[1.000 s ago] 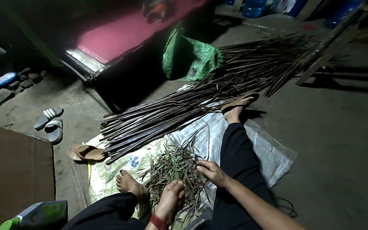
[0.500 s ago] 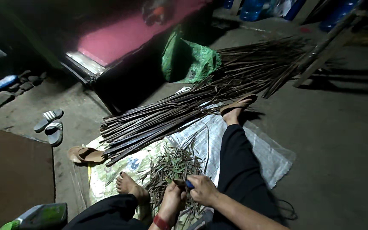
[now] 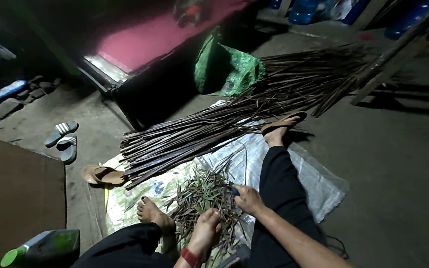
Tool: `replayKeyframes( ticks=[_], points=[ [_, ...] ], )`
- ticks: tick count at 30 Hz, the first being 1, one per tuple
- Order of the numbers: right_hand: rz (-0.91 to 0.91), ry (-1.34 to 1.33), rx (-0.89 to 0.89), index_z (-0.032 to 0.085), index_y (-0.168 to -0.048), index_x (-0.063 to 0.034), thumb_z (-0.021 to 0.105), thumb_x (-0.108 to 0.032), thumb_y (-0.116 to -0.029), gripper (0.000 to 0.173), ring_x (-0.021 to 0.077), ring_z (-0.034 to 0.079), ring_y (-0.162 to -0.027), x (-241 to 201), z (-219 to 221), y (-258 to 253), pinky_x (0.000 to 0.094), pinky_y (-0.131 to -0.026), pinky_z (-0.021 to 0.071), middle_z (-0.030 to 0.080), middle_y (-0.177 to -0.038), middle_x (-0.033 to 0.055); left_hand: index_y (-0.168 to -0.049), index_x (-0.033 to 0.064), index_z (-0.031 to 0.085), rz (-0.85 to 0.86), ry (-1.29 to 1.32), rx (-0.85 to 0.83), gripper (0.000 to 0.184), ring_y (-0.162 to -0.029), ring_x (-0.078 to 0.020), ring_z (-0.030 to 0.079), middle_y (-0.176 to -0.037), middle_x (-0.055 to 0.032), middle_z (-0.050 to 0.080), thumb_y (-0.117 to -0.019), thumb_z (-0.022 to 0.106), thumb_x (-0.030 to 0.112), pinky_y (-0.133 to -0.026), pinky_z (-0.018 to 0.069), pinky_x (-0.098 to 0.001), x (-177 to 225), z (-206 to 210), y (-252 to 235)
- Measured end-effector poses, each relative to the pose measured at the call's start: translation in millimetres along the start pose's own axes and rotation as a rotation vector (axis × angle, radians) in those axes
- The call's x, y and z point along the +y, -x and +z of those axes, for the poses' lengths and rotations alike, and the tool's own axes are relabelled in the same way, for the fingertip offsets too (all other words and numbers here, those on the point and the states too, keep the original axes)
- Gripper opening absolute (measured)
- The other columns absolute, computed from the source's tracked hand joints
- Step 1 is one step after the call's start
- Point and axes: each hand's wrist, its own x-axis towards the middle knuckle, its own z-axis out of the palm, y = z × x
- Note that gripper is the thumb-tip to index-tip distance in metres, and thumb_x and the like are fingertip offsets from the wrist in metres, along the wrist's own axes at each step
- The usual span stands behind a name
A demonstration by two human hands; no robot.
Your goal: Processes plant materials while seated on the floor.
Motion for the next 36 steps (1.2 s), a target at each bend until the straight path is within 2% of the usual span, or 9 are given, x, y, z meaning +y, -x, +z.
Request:
replayKeyframes(
  ticks=[3,6,8,15,19,21,28,33,36],
  points=[
    [0.105,-0.334,0.094,0.067,-0.117,0.0033,0.049,-0.01,-0.1032,0.027,0.0317,0.067,-0.092,2.6,-2.2,-0.3,0.05,-0.086,0.0522,0.069,-0.099,0.0204,-0.1,0.0073,0.053,0.001,-0.006,-0.006,0.022,-0.045,-0.0036,0.037,-0.06,0.0049,0.041,-0.1116,0.035,0.013,-0.043,0.0338,-0.0182,-1.8,-0.1,-0.5],
    [0.116,-0.951,0.015,0.068,-0.104,0.0012,0.045,-0.017,-0.1087,0.029,0.0028,0.041,-0.045,-9.6,9.4,12.6,0.02,-0.045,0.0376,0.048,-0.058,-0.0053,-0.099,0.0064,0.055,0.02,-0.041,0.0,0.022,-0.045,-0.0032,0.038,-0.061,0.0046,0.044,-0.1114,0.037,0.013,-0.043,0.0344,-0.0175,-2.2,-0.4,-2.3],
    [0.092,-1.163,-0.139,0.064,-0.101,-0.0012,0.047,-0.018,-0.108,0.025,0.0009,0.04,-0.043,-19.0,13.0,20.0,0.0179,-0.043,0.0358,0.046,-0.055,-0.0079,-0.099,0.0059,0.056,0.039,-0.085,-0.008,0.022,-0.046,-0.0036,0.039,-0.062,0.004,0.045,-0.1111,0.04,0.015,-0.043,0.0346,-0.0179,-4.3,-1.0,-4.3],
    [0.193,-1.011,0.123,0.061,-0.099,-0.0015,0.056,-0.018,-0.1066,0.019,0.0045,0.04,-0.047,-19.7,-2.0,-4.2,0.0217,-0.047,0.0374,0.045,-0.061,-0.0041,-0.103,0.0001,0.059,-0.008,-0.109,-0.045,0.022,-0.046,-0.0063,0.053,-0.062,-0.0005,0.056,-0.1105,0.043,0.013,-0.047,0.049,-0.02,2.4,-4.6,5.9],
    [-0.032,-0.514,0.091,0.067,-0.113,0.0066,0.051,-0.018,-0.1065,0.03,0.0256,0.063,-0.083,-17.9,6.0,21.1,0.044,-0.082,0.0522,0.066,-0.092,0.0177,-0.104,0.0007,0.06,-0.052,-0.082,0.012,0.029,-0.041,-0.0031,0.043,-0.056,0.003,0.047,-0.1127,0.036,0.016,-0.04,0.0392,-0.0166,6.3,-7.0,4.3],
    [-0.179,-0.23,-0.002,0.068,-0.113,0.0078,0.055,-0.008,-0.099,0.025,0.0391,0.069,-0.097,-21.7,13.3,38.3,0.0561,-0.089,0.0534,0.071,-0.102,0.0255,-0.103,0.0028,0.058,-0.066,-0.06,0.001,0.029,-0.04,-0.0025,0.04,-0.056,0.0043,0.044,-0.1129,0.035,0.017,-0.039,0.037,-0.0159,7.3,-6.8,3.4],
    [-0.29,0.079,0.1,0.069,-0.1,0.007,0.064,0.0,-0.085,0.017,0.041,0.072,-0.092,-10.5,25.4,31.7,0.0577,-0.077,0.0554,0.072,-0.097,0.0239,-0.099,0.0061,0.053,-0.084,0.003,-0.03,0.029,-0.038,-0.0008,0.036,-0.054,0.006,0.04,-0.113,0.03,0.016,-0.037,0.0327,-0.0143,6.7,-2.9,5.5],
    [-0.077,0.054,-0.002,0.067,-0.13,-0.0022,0.057,-0.005,-0.0949,0.036,0.0407,0.068,-0.113,-2.6,6.7,11.4,0.06,-0.096,0.0511,0.071,-0.12,0.0224,-0.098,0.0065,0.054,-0.079,0.026,-0.062,0.028,-0.038,-0.0008,0.035,-0.054,0.006,0.04,-0.113,0.032,0.017,-0.036,0.0328,-0.0142,3.8,-3.5,8.7],
    [-0.008,0.038,0.039,0.066,-0.13,-0.0023,0.055,-0.005,-0.096,0.036,0.0406,0.068,-0.113,4.9,-0.4,5.0,0.0597,-0.096,0.0508,0.071,-0.118,0.023,-0.098,0.0065,0.054,-0.078,0.026,-0.073,0.028,-0.039,-0.0007,0.035,-0.056,0.006,0.04,-0.1129,0.032,0.016,-0.037,0.0327,-0.0142,2.0,-4.7,9.6]
  ],
)
